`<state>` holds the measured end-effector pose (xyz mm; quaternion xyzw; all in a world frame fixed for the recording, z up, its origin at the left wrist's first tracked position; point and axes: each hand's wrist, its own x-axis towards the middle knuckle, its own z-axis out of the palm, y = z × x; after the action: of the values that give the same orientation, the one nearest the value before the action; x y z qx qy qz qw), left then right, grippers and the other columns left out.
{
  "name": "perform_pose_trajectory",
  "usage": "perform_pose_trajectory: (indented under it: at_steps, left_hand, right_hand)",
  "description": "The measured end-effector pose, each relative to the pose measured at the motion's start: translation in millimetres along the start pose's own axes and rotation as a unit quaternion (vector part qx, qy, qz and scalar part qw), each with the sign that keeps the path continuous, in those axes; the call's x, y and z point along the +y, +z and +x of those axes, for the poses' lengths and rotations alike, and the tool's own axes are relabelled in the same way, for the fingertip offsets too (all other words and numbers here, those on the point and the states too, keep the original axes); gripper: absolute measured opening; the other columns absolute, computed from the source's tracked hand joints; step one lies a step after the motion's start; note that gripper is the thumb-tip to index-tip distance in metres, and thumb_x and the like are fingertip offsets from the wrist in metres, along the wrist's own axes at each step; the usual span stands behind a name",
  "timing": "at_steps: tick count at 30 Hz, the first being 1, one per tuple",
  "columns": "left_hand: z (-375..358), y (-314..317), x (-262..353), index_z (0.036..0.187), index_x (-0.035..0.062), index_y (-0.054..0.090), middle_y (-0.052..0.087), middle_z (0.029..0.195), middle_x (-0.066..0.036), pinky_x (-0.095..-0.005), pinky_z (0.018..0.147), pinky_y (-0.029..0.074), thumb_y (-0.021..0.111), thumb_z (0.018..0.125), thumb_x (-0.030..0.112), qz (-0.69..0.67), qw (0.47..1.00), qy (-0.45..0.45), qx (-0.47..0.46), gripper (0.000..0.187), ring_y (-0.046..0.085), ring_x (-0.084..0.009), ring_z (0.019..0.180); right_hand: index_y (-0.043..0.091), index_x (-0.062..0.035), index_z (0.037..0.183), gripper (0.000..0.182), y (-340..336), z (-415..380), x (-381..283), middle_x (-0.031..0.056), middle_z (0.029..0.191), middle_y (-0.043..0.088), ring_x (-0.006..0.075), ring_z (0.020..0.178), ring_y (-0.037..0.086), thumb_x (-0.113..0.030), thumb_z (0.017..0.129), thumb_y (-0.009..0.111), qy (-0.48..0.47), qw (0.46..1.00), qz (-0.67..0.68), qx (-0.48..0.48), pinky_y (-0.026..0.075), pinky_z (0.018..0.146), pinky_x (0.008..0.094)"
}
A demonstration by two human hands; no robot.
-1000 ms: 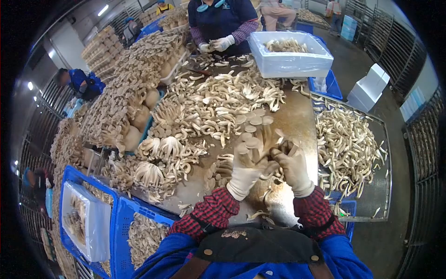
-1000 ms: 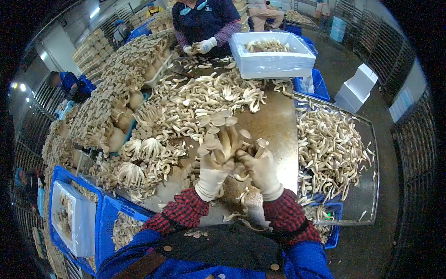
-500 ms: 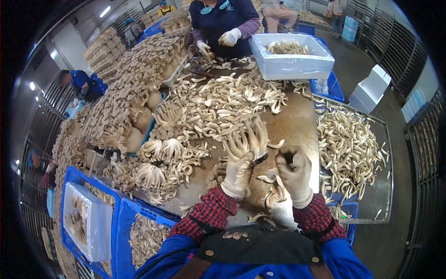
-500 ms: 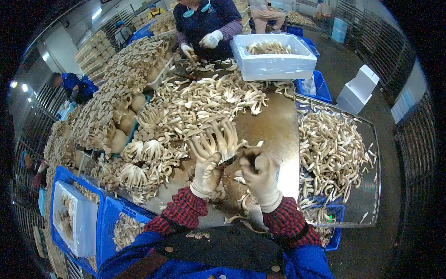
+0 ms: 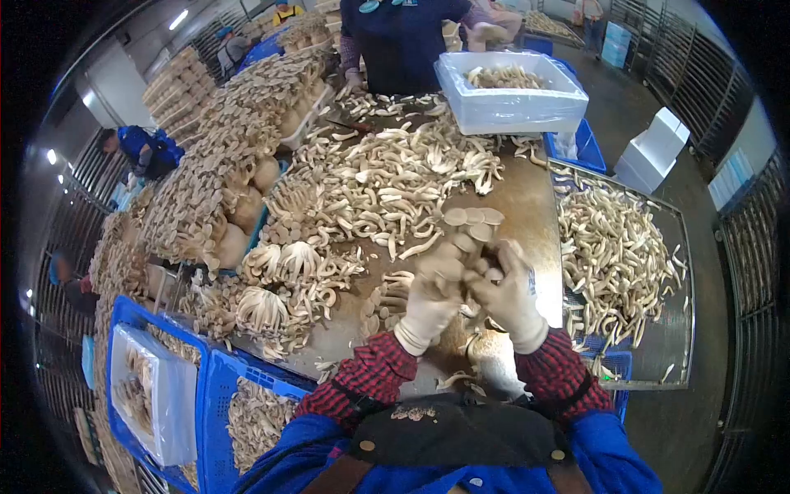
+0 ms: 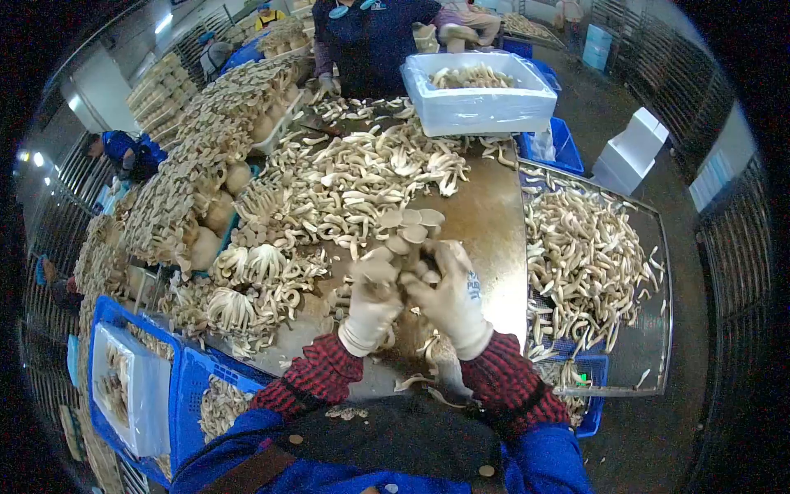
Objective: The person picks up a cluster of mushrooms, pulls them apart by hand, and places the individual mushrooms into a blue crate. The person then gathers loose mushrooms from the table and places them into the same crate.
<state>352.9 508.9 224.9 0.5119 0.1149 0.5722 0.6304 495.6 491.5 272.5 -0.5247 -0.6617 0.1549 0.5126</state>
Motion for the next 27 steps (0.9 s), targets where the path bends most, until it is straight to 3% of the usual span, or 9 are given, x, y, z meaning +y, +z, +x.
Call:
perform_pose_trajectory:
  at_steps: [5,8,9,10,12,18,20,21,27]
  left_hand:
    - [-4,-1,-12,0.132,0.0020,0.044,0.057,0.122,-0.012,-0.0338,0.096,0.048,0.052,0.084,-0.004,0.020,0.981,-0.004,0.191,0.050,0.058,-0.0211,0.111]
    - [6,5,26,0.146,0.0102,0.027,0.045,0.139,-0.009,-0.0375,0.102,0.045,0.048,0.090,0.004,-0.159,0.952,-0.167,0.200,0.061,0.050,-0.0203,0.124]
    - [9,3,24,0.148,0.0128,0.023,0.040,0.143,-0.008,-0.0393,0.103,0.044,0.043,0.089,-0.002,-0.130,0.973,-0.066,0.177,0.063,0.047,-0.0209,0.127]
    - [9,2,25,0.148,0.0128,0.023,0.040,0.143,-0.008,-0.0393,0.103,0.044,0.043,0.089,-0.002,-0.130,0.973,-0.064,0.177,0.063,0.047,-0.0209,0.127]
    - [7,9,31,0.147,0.0115,0.022,0.039,0.144,-0.010,-0.0396,0.103,0.044,0.038,0.089,-0.006,-0.086,0.975,-0.088,0.187,0.063,0.047,-0.0219,0.127]
    - [2,5,12,0.140,0.0110,0.034,0.043,0.138,-0.006,-0.0346,0.101,0.045,0.048,0.078,-0.023,0.032,0.985,-0.115,0.125,0.073,0.052,-0.0190,0.118]
    - [8,11,14,0.143,0.0141,0.031,0.038,0.144,-0.008,-0.0383,0.102,0.045,0.047,0.082,-0.020,-0.099,0.976,-0.047,0.188,0.072,0.051,-0.0221,0.121]
    - [7,2,10,0.146,0.0169,0.028,0.035,0.147,-0.010,-0.0407,0.103,0.046,0.046,0.088,-0.012,-0.143,0.973,-0.056,0.170,0.068,0.049,-0.0241,0.125]
    - [2,-10,14,0.139,0.0005,0.040,0.052,0.135,-0.011,-0.0428,0.104,0.043,0.058,0.091,0.013,-0.235,0.947,-0.135,0.172,0.053,0.052,-0.0257,0.122]
  right_hand:
    - [0.060,0.0015,0.089,0.027,-8,1,-17,0.0125,0.081,0.058,0.0268,0.072,0.059,-0.009,0.069,0.074,-0.042,0.999,-0.003,-0.010,0.048,0.064,0.0356]
    - [0.062,0.0026,0.088,0.016,-15,-17,-17,0.0113,0.084,0.064,0.0165,0.075,0.064,-0.006,0.076,0.069,-0.001,0.975,0.218,-0.039,0.052,0.065,0.0279]
    - [0.062,0.0039,0.092,0.022,-34,-11,-24,0.0118,0.086,0.064,0.0176,0.076,0.064,-0.008,0.076,0.072,0.168,0.948,0.246,-0.115,0.052,0.067,0.0299]
    - [0.056,0.0050,0.105,0.038,-36,-6,12,0.0153,0.089,0.062,0.0233,0.083,0.064,-0.019,0.080,0.073,-0.034,0.989,0.062,-0.128,0.051,0.071,0.0375]
    - [0.057,0.0039,0.106,0.041,-41,-1,18,0.0154,0.095,0.062,0.0250,0.086,0.061,-0.024,0.081,0.074,0.119,0.984,0.000,-0.136,0.050,0.074,0.0381]
    - [0.058,0.0072,0.101,0.039,-18,3,17,0.0187,0.094,0.062,0.0245,0.088,0.061,-0.021,0.081,0.075,0.145,0.978,0.135,-0.063,0.048,0.079,0.0340]
    - [0.058,0.0073,0.102,0.037,5,-3,33,0.0148,0.085,0.062,0.0191,0.080,0.060,-0.016,0.079,0.076,0.067,0.968,0.242,0.016,0.049,0.074,0.0310]
    - [0.059,0.0067,0.103,0.037,-4,-2,10,0.0101,0.079,0.060,0.0146,0.074,0.057,-0.012,0.076,0.077,0.218,0.903,0.370,-0.010,0.049,0.072,0.0286]
    - [0.059,0.0023,0.110,0.039,-7,-4,25,0.0047,0.080,0.060,0.0125,0.073,0.056,-0.012,0.077,0.074,0.092,0.982,0.160,-0.038,0.049,0.071,0.0285]
